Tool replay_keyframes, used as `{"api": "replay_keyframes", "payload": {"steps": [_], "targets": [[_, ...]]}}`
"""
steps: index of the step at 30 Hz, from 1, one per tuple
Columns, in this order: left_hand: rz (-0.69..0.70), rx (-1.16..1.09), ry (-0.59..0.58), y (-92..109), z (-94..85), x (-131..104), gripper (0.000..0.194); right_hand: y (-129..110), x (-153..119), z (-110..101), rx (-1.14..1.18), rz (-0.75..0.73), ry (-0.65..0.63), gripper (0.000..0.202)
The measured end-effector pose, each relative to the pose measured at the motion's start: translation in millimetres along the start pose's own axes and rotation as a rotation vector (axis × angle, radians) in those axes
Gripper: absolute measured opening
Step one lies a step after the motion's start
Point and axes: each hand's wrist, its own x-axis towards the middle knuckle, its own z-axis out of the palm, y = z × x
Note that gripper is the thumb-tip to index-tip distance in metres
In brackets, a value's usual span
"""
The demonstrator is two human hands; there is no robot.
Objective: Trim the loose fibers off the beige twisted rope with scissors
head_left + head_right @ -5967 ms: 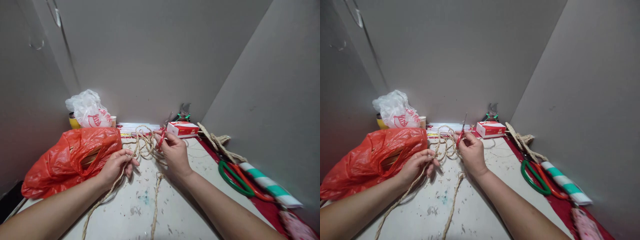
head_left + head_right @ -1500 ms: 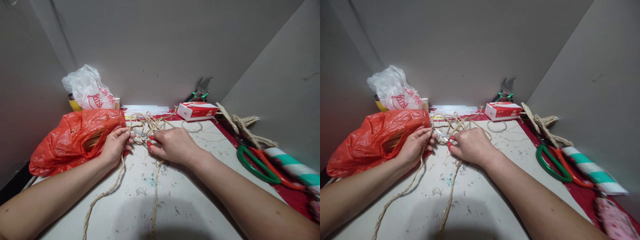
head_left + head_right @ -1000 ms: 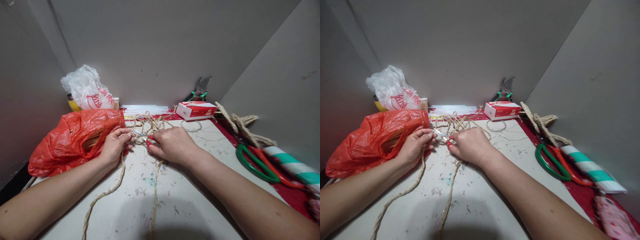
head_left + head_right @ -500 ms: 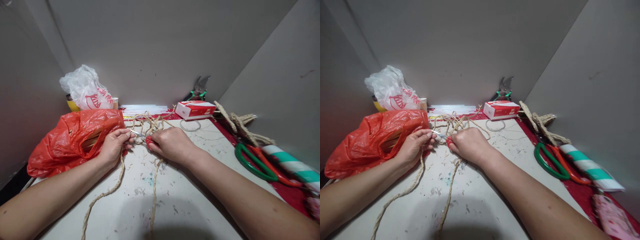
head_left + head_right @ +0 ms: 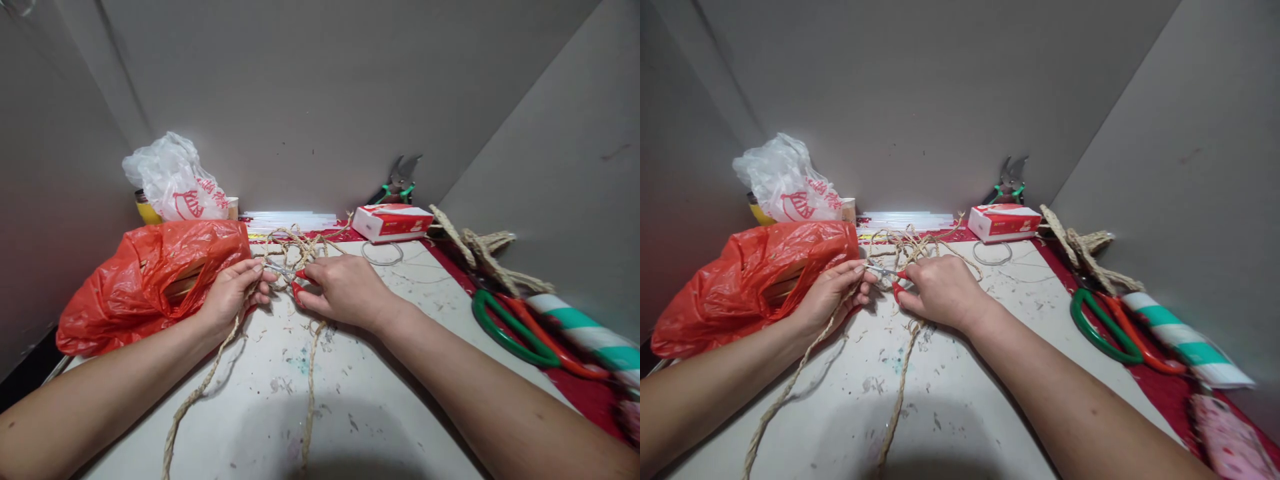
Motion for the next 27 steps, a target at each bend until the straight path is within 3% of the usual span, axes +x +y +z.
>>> {"api": "replay_keyframes", "payload": {"steps": [11, 18, 27], "targets": [[-0.021, -0.006, -0.049, 2.2, 0.9, -1.7, 0.003, -0.2, 1.9, -3.3, -0.016, -0.03, -0.11, 0.031], [-0.033, -0.018, -0.038, 3.7, 3.2, -3.1, 0.011, 6.6, 1.2, 2.4, 0.06, 0.053, -0.021, 0.031], [-0.047, -0.079, -0.07, 3.9, 2.6, -3.4, 0.011, 1.8, -0.7, 2.0, 0.108, 0.004, 0.018, 0.028]]}}
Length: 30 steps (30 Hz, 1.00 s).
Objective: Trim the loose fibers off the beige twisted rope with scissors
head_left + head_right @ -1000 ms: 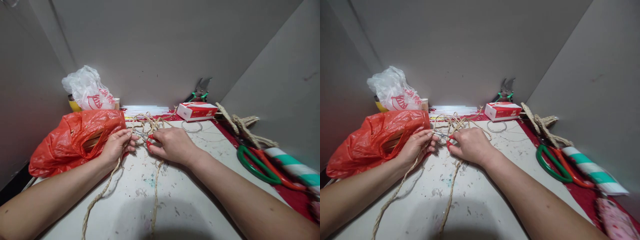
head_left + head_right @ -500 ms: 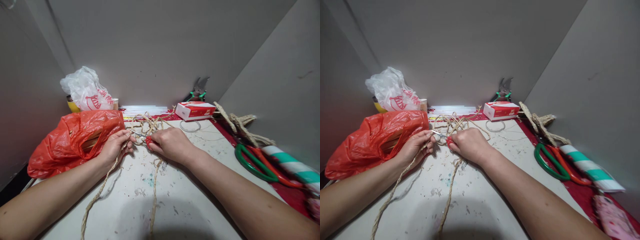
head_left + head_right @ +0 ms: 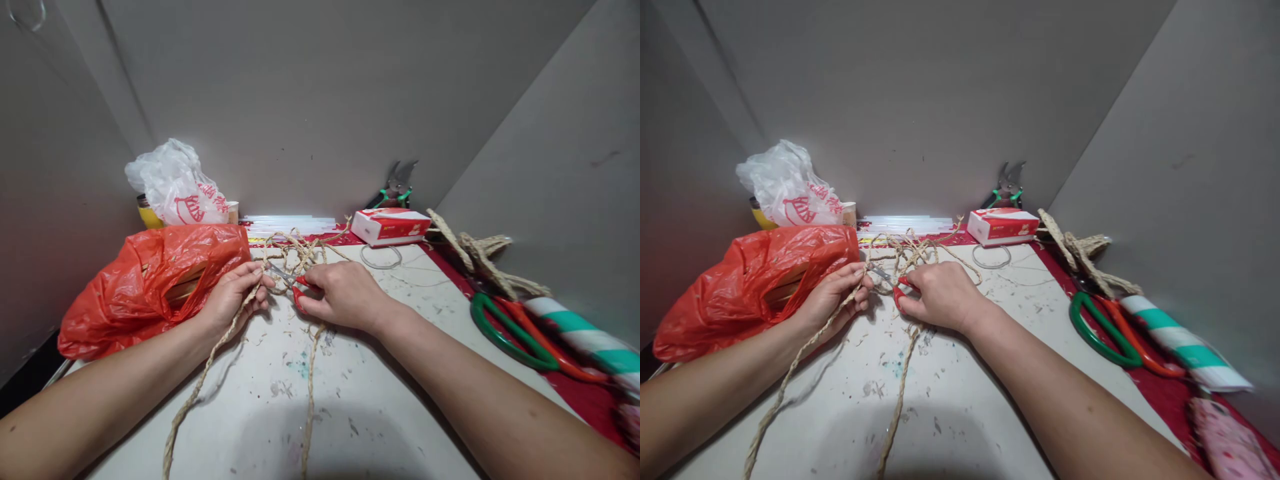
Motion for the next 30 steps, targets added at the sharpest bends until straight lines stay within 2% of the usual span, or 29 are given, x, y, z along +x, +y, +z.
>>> {"api": "replay_keyframes", "payload": {"steps": [12, 18, 27, 30], "targets": [[-0.007, 0.02, 0.0, 0.9, 2.3, -1.6, 0.01, 3.5, 1.8, 0.4, -0.073, -0.016, -0.08, 0.031], [-0.035, -0.025, -0.022, -0.6, -1.2, 1.7, 0.012, 4.6, 1.0, -0.5, -0.03, 0.032, -0.002, 0.03], [-0.088, -0.046, 0.007, 0.7, -4.1, 6.1, 0.006, 5.3, -0.1, 0.6, 0.007, -0.047, 0.059, 0.027], [-0.071, -0.048, -0.02, 0.8, -5.0, 7.9, 0.007, 8.8, -0.7, 1.4, 0.02, -0.116, 0.09, 0.026]]}}
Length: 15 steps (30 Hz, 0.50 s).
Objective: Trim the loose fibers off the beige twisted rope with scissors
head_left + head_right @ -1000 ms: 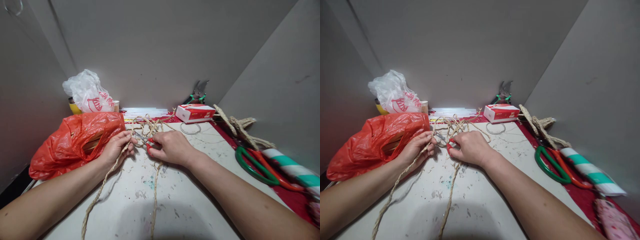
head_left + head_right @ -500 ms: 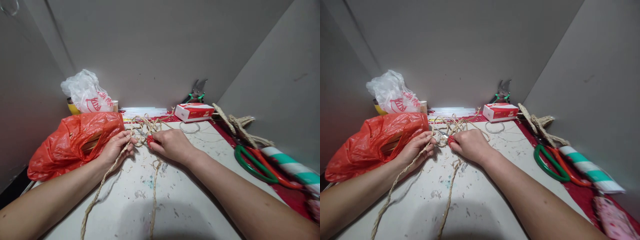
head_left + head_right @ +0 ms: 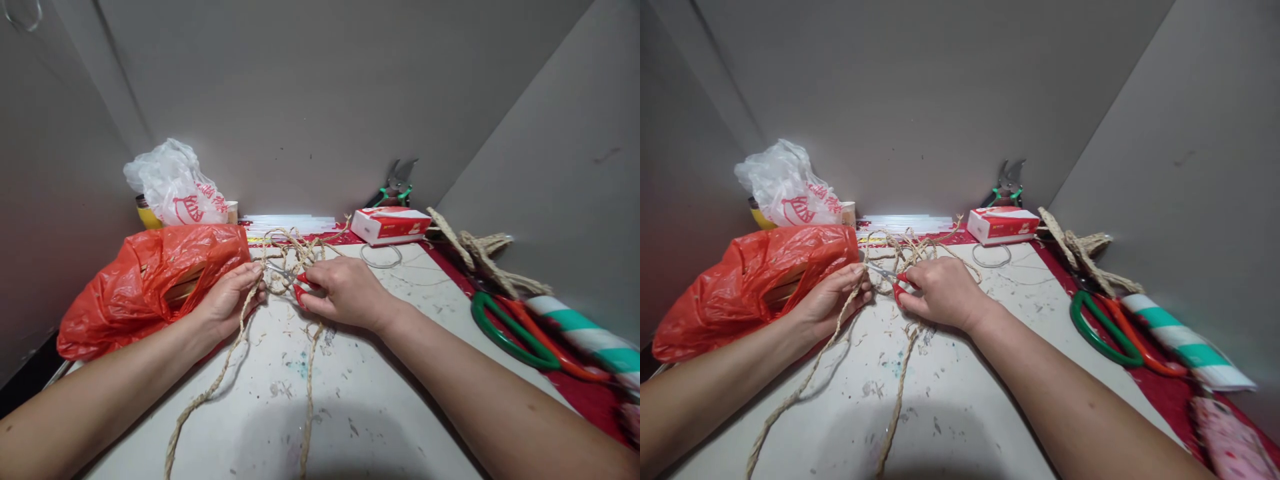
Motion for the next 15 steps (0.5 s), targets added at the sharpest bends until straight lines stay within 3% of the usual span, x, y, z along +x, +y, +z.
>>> {"api": "replay_keyframes", "payload": {"steps": [3, 15], "targets": [[-0.02, -0.039, -0.045, 0.7, -0.1, 1.4, 0.008, 2.8, -0.3, -0.6, -0.001, -0.062, -0.02, 0.025], [-0.078, -0.088, -0.028, 3.1, 1.1, -0.6, 0.006, 1.1, 1.2, -2.1, -0.059, -0.129, -0.071, 0.028]]}}
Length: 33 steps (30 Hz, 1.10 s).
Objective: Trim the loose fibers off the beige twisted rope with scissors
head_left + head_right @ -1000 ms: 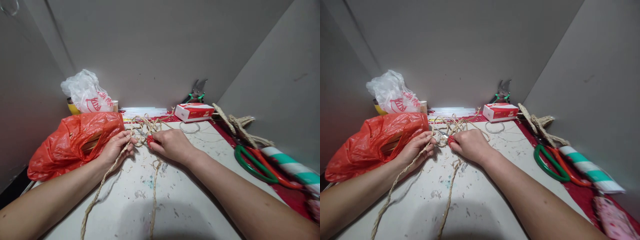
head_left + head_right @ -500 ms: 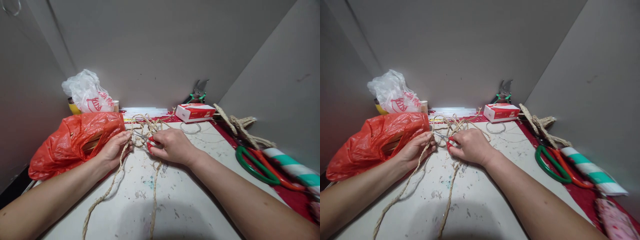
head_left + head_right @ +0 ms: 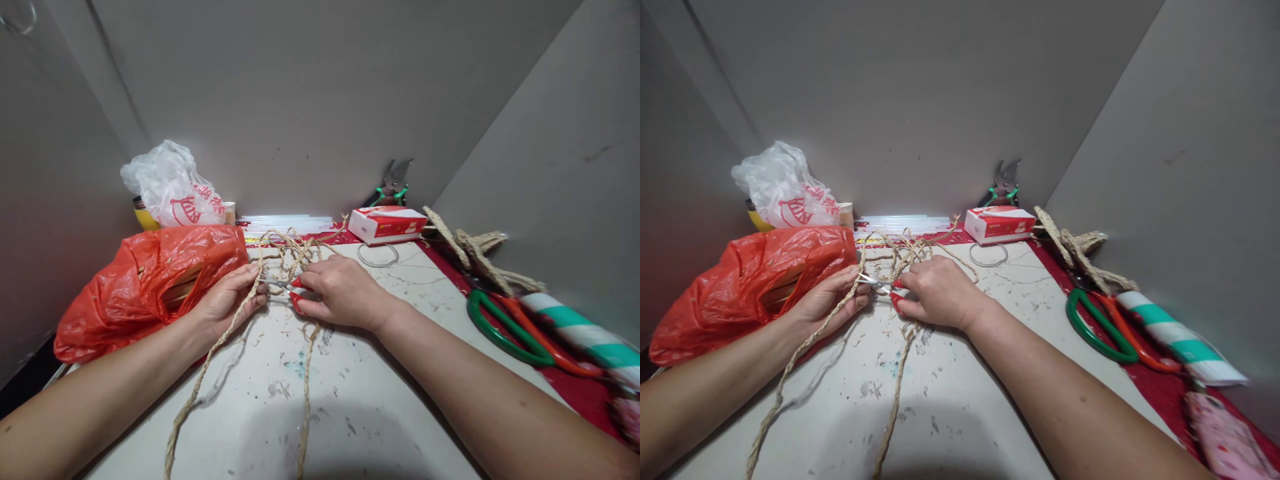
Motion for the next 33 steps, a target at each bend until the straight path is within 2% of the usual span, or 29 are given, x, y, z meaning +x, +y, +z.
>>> {"api": "replay_keyframes", "payload": {"steps": [4, 9, 12, 20, 24, 33], "targets": [[-0.006, -0.051, -0.048, 0.0, -0.5, 0.7, 0.005, 3.3, -0.2, 2.1, 0.0, -0.022, 0.001, 0.03], [-0.014, -0.083, -0.067, -0.6, -2.0, 1.6, 0.009, 5.4, -2.0, 4.7, 0.03, -0.054, 0.146, 0.03], [-0.001, -0.063, -0.045, -1.0, -2.7, 1.5, 0.004, 2.5, -2.4, 4.2, 0.056, -0.104, 0.175, 0.028], [0.006, -0.079, -0.044, -1.2, -3.6, 1.8, 0.004, 0.6, -1.1, 0.9, 0.026, -0.147, 0.087, 0.025], [0.021, -0.064, -0.04, -0.4, -0.8, 0.8, 0.005, -0.8, -0.5, -0.8, -0.007, -0.114, 0.048, 0.026], [0.066, 0.025, 0.09, -0.8, -0.5, 0.5, 0.004, -3.7, 1.5, -3.2, -0.038, -0.109, -0.028, 0.028]]}}
